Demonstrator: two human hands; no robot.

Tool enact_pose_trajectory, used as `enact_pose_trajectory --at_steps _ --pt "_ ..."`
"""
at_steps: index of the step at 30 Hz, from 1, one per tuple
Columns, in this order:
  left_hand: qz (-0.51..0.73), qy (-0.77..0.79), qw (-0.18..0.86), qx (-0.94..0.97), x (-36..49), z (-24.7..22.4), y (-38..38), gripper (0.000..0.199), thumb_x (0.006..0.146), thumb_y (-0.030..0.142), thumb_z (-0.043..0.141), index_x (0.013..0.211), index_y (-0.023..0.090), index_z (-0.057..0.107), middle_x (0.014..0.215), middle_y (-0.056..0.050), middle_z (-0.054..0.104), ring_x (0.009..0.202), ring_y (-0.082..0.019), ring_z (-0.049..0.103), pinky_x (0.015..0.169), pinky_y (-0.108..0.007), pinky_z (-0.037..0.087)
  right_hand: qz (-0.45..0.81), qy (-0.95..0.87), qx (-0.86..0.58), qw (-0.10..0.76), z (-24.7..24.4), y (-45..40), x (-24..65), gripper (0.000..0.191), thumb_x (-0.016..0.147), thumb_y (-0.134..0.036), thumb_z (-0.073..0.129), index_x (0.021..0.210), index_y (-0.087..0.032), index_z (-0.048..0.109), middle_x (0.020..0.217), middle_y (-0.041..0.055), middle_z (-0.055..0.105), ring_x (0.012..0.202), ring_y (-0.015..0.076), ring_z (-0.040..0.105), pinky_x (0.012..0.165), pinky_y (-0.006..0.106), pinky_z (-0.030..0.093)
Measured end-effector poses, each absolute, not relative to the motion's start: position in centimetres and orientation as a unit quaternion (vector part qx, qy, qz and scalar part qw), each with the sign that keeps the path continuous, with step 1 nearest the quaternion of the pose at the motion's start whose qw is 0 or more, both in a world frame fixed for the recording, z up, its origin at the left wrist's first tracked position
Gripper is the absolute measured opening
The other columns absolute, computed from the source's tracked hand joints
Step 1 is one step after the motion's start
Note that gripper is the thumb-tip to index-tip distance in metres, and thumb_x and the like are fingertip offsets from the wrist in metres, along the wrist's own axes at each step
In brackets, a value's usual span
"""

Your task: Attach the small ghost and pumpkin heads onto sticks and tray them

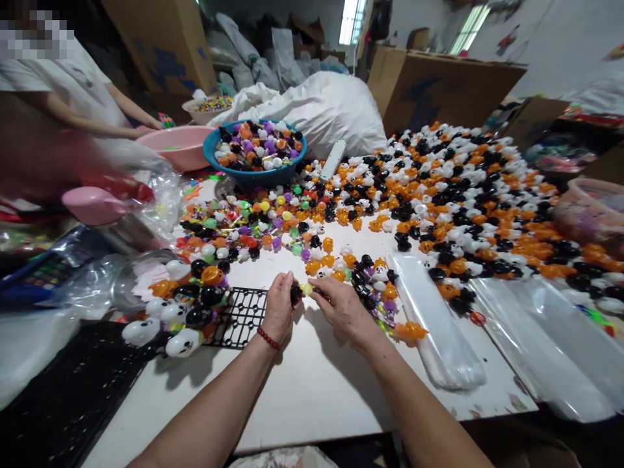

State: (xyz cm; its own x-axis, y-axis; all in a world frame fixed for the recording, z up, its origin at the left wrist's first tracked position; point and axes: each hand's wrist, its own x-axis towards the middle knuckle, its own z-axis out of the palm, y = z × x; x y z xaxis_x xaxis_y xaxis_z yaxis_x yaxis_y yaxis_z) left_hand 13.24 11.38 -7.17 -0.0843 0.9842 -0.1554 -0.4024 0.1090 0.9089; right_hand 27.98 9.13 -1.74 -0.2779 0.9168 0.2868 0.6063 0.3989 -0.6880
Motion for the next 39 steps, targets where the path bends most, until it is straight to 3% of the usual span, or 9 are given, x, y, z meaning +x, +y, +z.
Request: enact_pose_trajectory --at_steps 9,15,19,24,31,33,35,37,39 --pt "0.556 0.459 0.609 0.331 13.3 -7.3 11.3 0.043 0.084 0.061 0.059 0.075 0.020 0.051 0.055 0.006 0.050 0.044 -0.008 0.044 0.039 -0.017 0.030 0.221 -0.793 -0.487 0.290 -0.5 9.3 28.5 0.020 0.093 -0.024 0.058 0.101 -0.022 0.076 0.098 0.0085 0.074 0.086 0.0205 0.069 0.076 0.031 0.053" --pt "0.551 0.453 0.620 0.327 13.4 -7.8 11.3 0.042 0.085 0.060 0.058 0.074 0.021 0.050 0.055 0.007 0.044 0.041 -0.007 0.038 0.037 -0.018 0.029 0.288 -0.774 -0.487 0.285 0.0 9.0 28.2 0.019 0.092 -0.028 0.059 0.095 -0.022 0.077 0.092 0.0061 0.074 0.082 0.0189 0.067 0.073 0.029 0.049" --pt "0.524 0.466 0.632 0.329 13.4 -7.6 11.1 0.042 0.086 0.060 0.057 0.074 0.020 0.051 0.058 0.005 0.047 0.047 -0.009 0.043 0.040 -0.018 0.032 0.348 -0.731 -0.515 0.282 0.0 8.9 28.1 0.018 0.090 -0.031 0.060 0.086 -0.021 0.075 0.085 0.0029 0.073 0.076 0.0168 0.064 0.069 0.028 0.046" --pt "0.505 0.485 0.623 0.348 13.8 -7.8 10.6 0.046 0.085 0.063 0.055 0.070 0.020 0.049 0.057 0.005 0.045 0.049 -0.009 0.043 0.044 -0.021 0.035 0.407 -0.673 -0.538 0.302 -1.6 8.5 26.5 0.014 0.087 -0.029 0.060 0.084 -0.019 0.070 0.079 0.0021 0.071 0.075 0.0173 0.064 0.070 0.029 0.047" --pt "0.474 0.507 0.613 0.377 14.4 -8.6 9.8 0.054 0.089 0.071 0.042 0.076 0.020 0.054 0.055 0.004 0.048 0.041 -0.009 0.041 0.039 -0.022 0.032 0.374 -0.656 -0.575 0.315 -3.4 7.2 27.1 0.019 0.091 -0.035 0.055 0.090 -0.020 0.066 0.084 0.0023 0.070 0.079 0.0187 0.064 0.072 0.031 0.048" --pt "0.466 0.500 0.625 0.376 14.5 -8.8 9.8 0.056 0.089 0.073 0.039 0.084 0.020 0.056 0.062 0.002 0.056 0.038 -0.008 0.043 0.036 -0.021 0.031 0.324 -0.641 -0.617 0.322 -2.9 7.3 29.8 0.026 0.095 -0.039 0.049 0.098 -0.021 0.067 0.091 0.0040 0.070 0.084 0.0203 0.064 0.075 0.033 0.049" --pt "0.470 0.508 0.629 0.355 14.5 -9.1 10.1 0.053 0.089 0.071 0.041 0.087 0.020 0.054 0.071 0.000 0.060 0.038 -0.007 0.044 0.034 -0.020 0.030 0.179 -0.636 -0.676 0.327 -2.1 7.9 32.5 0.030 0.097 -0.039 0.045 0.103 -0.020 0.068 0.103 0.0083 0.068 0.095 0.0241 0.061 0.085 0.039 0.049" --pt "0.484 0.525 0.621 0.325 14.6 -9.5 10.6 0.047 0.089 0.067 0.044 0.087 0.020 0.051 0.074 0.000 0.061 0.040 -0.006 0.045 0.034 -0.018 0.029 0.008 -0.631 -0.716 0.299 -1.6 8.8 34.1 0.030 0.096 -0.035 0.047 0.104 -0.018 0.069 0.117 0.0140 0.063 0.109 0.0299 0.055 0.095 0.047 0.043" --pt "0.501 0.533 0.615 0.295 14.5 -9.9 11.0 0.041 0.089 0.062 0.048 0.087 0.021 0.049 0.076 0.001 0.060 0.042 -0.005 0.046 0.035 -0.017 0.029 -0.074 -0.659 -0.707 0.246 -1.6 10.1 33.5 0.028 0.094 -0.029 0.050 0.109 -0.015 0.069 0.127 0.0167 0.058 0.116 0.0322 0.048 0.099 0.048 0.040"
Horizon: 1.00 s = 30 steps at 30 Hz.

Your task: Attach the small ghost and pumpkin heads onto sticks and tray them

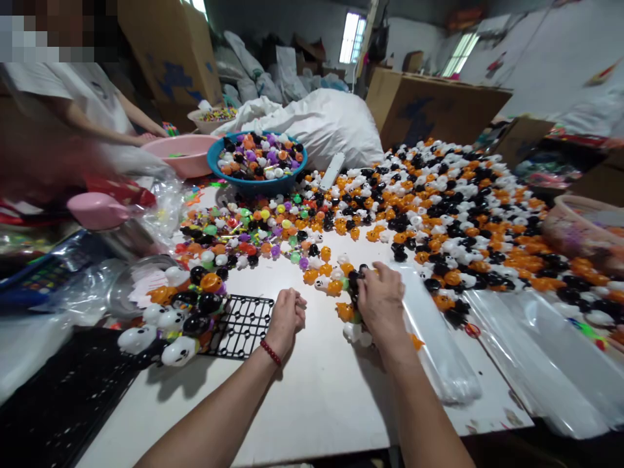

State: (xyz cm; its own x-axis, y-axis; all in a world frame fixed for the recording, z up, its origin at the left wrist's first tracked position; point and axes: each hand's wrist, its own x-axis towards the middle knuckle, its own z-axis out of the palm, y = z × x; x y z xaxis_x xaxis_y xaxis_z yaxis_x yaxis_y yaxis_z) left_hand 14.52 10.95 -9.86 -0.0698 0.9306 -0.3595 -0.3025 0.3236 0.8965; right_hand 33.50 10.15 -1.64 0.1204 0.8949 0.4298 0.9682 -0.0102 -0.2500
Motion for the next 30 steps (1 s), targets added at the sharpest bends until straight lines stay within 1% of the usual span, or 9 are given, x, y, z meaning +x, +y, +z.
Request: enact_pose_trajectory --at_steps 4,8,12,14,16,20,26,28,30 --pt "0.543 0.514 0.615 0.250 14.4 -10.2 11.3 0.034 0.088 0.055 0.053 0.090 0.021 0.047 0.084 0.001 0.058 0.046 -0.004 0.048 0.036 -0.015 0.028 -0.025 -0.777 -0.617 0.122 -3.6 13.6 28.0 0.039 0.092 -0.018 0.049 0.130 -0.020 0.059 0.133 0.0114 0.058 0.115 0.0273 0.046 0.099 0.040 0.039" --pt "0.564 0.490 0.613 0.257 14.1 -10.0 11.4 0.039 0.087 0.055 0.056 0.105 0.022 0.047 0.095 -0.002 0.059 0.048 -0.006 0.051 0.036 -0.018 0.032 -0.012 -0.790 -0.606 0.097 -5.5 16.2 24.0 0.028 0.092 -0.016 0.048 0.115 -0.017 0.065 0.109 0.0131 0.064 0.102 0.0263 0.050 0.089 0.038 0.042" --pt "0.601 0.426 0.646 0.199 13.6 -9.3 11.8 0.051 0.086 0.058 0.060 0.122 0.024 0.047 0.111 -0.007 0.062 0.062 -0.009 0.061 0.047 -0.020 0.043 0.105 -0.779 -0.588 0.192 -5.6 15.8 23.5 0.029 0.095 -0.022 0.045 0.119 -0.014 0.060 0.105 0.0128 0.064 0.096 0.0235 0.056 0.086 0.036 0.046" --pt "0.640 0.373 0.653 0.158 13.3 -8.9 12.2 0.049 0.085 0.057 0.063 0.119 0.023 0.052 0.113 -0.007 0.064 0.078 -0.011 0.065 0.059 -0.020 0.049 0.247 -0.766 -0.531 0.265 -5.2 15.3 23.5 0.029 0.096 -0.029 0.048 0.121 -0.018 0.060 0.106 0.0084 0.066 0.094 0.0208 0.060 0.087 0.035 0.049" --pt "0.669 0.364 0.631 0.146 13.0 -8.7 12.6 0.044 0.083 0.055 0.068 0.108 0.020 0.057 0.099 -0.004 0.066 0.077 -0.010 0.063 0.061 -0.018 0.048 0.316 -0.756 -0.486 0.305 -4.8 15.7 23.2 0.028 0.096 -0.030 0.047 0.116 -0.021 0.064 0.113 0.0070 0.066 0.103 0.0200 0.060 0.094 0.036 0.048" --pt "0.671 0.414 0.595 0.155 12.5 -8.4 13.0 0.044 0.079 0.057 0.071 0.095 0.019 0.055 0.068 0.005 0.057 0.050 -0.004 0.048 0.046 -0.015 0.032 0.207 -0.756 -0.545 0.299 -4.3 19.5 21.7 0.032 0.099 -0.026 0.040 0.110 -0.015 0.068 0.114 0.0122 0.064 0.113 0.0220 0.055 0.102 0.036 0.042" --pt "0.659 0.416 0.608 0.151 12.3 -7.6 13.0 0.051 0.077 0.064 0.069 0.088 0.019 0.049 0.069 0.003 0.062 0.047 -0.004 0.049 0.043 -0.015 0.031 0.063 -0.771 -0.627 0.088 -4.6 24.0 19.5 0.021 0.089 -0.014 0.056 0.107 -0.009 0.065 0.118 0.0202 0.059 0.103 0.0261 0.057 0.087 0.033 0.045" --pt "0.662 0.413 0.605 0.156 12.3 -7.4 13.0 0.052 0.077 0.067 0.068 0.090 0.019 0.049 0.070 0.002 0.064 0.047 -0.005 0.051 0.044 -0.015 0.033 0.059 -0.761 -0.640 0.085 -4.7 23.5 19.8 0.022 0.087 -0.011 0.055 0.107 -0.009 0.063 0.119 0.0211 0.059 0.099 0.0255 0.059 0.083 0.033 0.045" --pt "0.654 0.418 0.610 0.160 12.3 -7.3 12.9 0.054 0.078 0.070 0.064 0.094 0.020 0.051 0.068 0.002 0.064 0.045 -0.006 0.051 0.042 -0.015 0.032 0.077 -0.732 -0.662 0.138 -4.7 22.1 20.7 0.020 0.088 -0.015 0.053 0.105 -0.011 0.062 0.114 0.0186 0.061 0.094 0.0243 0.060 0.080 0.034 0.046"
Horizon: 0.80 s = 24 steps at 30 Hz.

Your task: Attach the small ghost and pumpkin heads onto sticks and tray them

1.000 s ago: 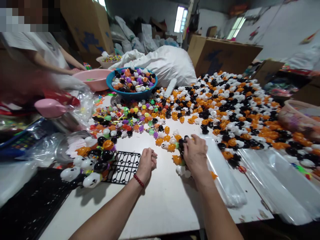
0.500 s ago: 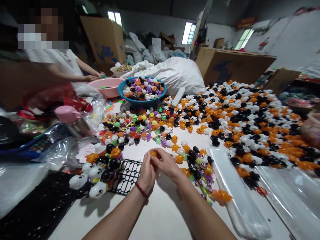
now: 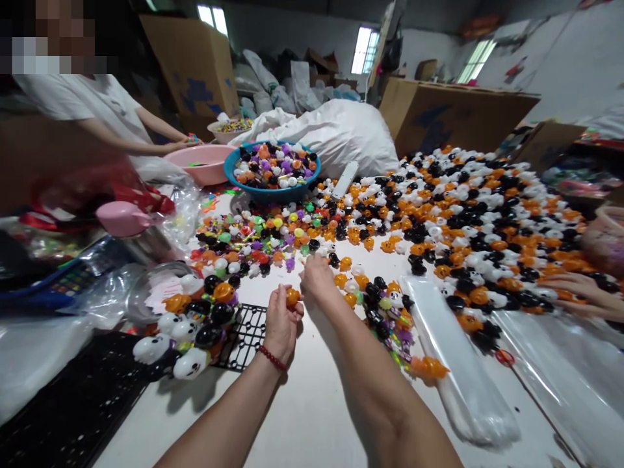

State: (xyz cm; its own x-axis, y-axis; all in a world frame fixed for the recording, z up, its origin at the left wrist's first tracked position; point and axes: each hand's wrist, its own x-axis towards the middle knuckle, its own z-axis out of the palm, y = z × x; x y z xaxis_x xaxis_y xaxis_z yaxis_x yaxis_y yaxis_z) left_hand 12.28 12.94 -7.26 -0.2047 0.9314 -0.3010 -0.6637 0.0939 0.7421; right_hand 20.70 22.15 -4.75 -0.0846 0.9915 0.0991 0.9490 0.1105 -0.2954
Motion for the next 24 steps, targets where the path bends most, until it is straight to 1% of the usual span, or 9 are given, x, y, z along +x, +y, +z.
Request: enact_pose_trajectory --at_steps 1,3,5,6,8,10,13,17,24 --pt "0.643 0.425 0.617 0.161 12.3 -7.3 12.9 0.055 0.078 0.072 0.062 0.094 0.020 0.052 0.065 0.002 0.063 0.043 -0.006 0.049 0.040 -0.014 0.029 0.103 -0.709 -0.673 0.185 -4.7 21.2 21.3 0.017 0.089 -0.019 0.053 0.103 -0.013 0.061 0.109 0.0157 0.063 0.091 0.0235 0.060 0.078 0.034 0.047" --pt "0.625 0.435 0.629 0.158 12.3 -7.4 12.8 0.057 0.078 0.075 0.058 0.090 0.020 0.052 0.061 0.003 0.061 0.038 -0.005 0.044 0.036 -0.015 0.021 0.205 -0.638 -0.674 0.310 -4.6 19.0 22.5 0.018 0.090 -0.032 0.056 0.097 -0.017 0.059 0.090 0.0077 0.065 0.080 0.0210 0.062 0.072 0.033 0.049" --pt "0.623 0.436 0.632 0.151 12.4 -7.6 12.8 0.058 0.078 0.076 0.057 0.085 0.019 0.052 0.057 0.003 0.059 0.035 -0.004 0.039 0.034 -0.015 0.018 0.341 -0.544 -0.632 0.434 -4.3 16.5 23.5 0.029 0.086 -0.047 0.062 0.095 -0.020 0.058 0.076 0.0014 0.064 0.069 0.0183 0.062 0.065 0.032 0.051" --pt "0.624 0.435 0.632 0.148 12.5 -7.6 12.7 0.059 0.077 0.077 0.057 0.082 0.018 0.051 0.056 0.004 0.057 0.035 -0.003 0.037 0.034 -0.015 0.018 0.402 -0.495 -0.602 0.482 -4.1 15.3 23.9 0.036 0.082 -0.053 0.066 0.095 -0.020 0.058 0.072 -0.0004 0.063 0.065 0.0171 0.062 0.063 0.031 0.052" --pt "0.625 0.432 0.632 0.149 12.8 -7.7 12.6 0.061 0.076 0.078 0.057 0.079 0.018 0.052 0.054 0.004 0.056 0.034 -0.003 0.037 0.035 -0.016 0.020 0.480 -0.421 -0.549 0.538 -3.6 13.3 24.2 0.043 0.074 -0.057 0.073 0.094 -0.021 0.060 0.070 -0.0018 0.063 0.061 0.0152 0.062 0.062 0.030 0.053" --pt "0.621 0.433 0.634 0.160 13.0 -7.6 12.5 0.063 0.075 0.080 0.056 0.079 0.018 0.052 0.053 0.004 0.055 0.034 -0.004 0.037 0.035 -0.016 0.020 0.508 -0.400 -0.529 0.550 -3.2 11.8 24.3 0.044 0.069 -0.056 0.079 0.088 -0.020 0.063 0.069 -0.0025 0.062 0.060 0.0135 0.060 0.061 0.029 0.051" --pt "0.613 0.435 0.636 0.177 13.3 -7.3 12.2 0.065 0.074 0.082 0.054 0.081 0.018 0.052 0.052 0.004 0.054 0.034 -0.004 0.037 0.035 -0.017 0.019 0.500 -0.416 -0.539 0.536 -3.0 10.7 24.2 0.042 0.066 -0.054 0.082 0.081 -0.019 0.066 0.064 -0.0029 0.061 0.058 0.0122 0.055 0.058 0.027 0.047" --pt "0.604 0.442 0.637 0.186 13.4 -7.1 11.9 0.065 0.073 0.082 0.056 0.081 0.018 0.052 0.050 0.006 0.051 0.033 -0.005 0.036 0.034 -0.017 0.017 0.500 -0.425 -0.556 0.510 -3.3 10.3 24.3 0.040 0.066 -0.054 0.082 0.081 -0.019 0.068 0.063 -0.0024 0.062 0.057 0.0115 0.053 0.057 0.025 0.043" --pt "0.598 0.481 0.592 0.246 13.4 -7.8 11.7 0.057 0.080 0.077 0.052 0.078 0.021 0.050 0.052 0.008 0.043 0.039 -0.006 0.035 0.038 -0.019 0.024 0.513 -0.432 -0.558 0.488 -3.6 10.2 24.2 0.040 0.064 -0.052 0.083 0.080 -0.019 0.067 0.062 -0.0023 0.062 0.058 0.0124 0.054 0.058 0.026 0.044"
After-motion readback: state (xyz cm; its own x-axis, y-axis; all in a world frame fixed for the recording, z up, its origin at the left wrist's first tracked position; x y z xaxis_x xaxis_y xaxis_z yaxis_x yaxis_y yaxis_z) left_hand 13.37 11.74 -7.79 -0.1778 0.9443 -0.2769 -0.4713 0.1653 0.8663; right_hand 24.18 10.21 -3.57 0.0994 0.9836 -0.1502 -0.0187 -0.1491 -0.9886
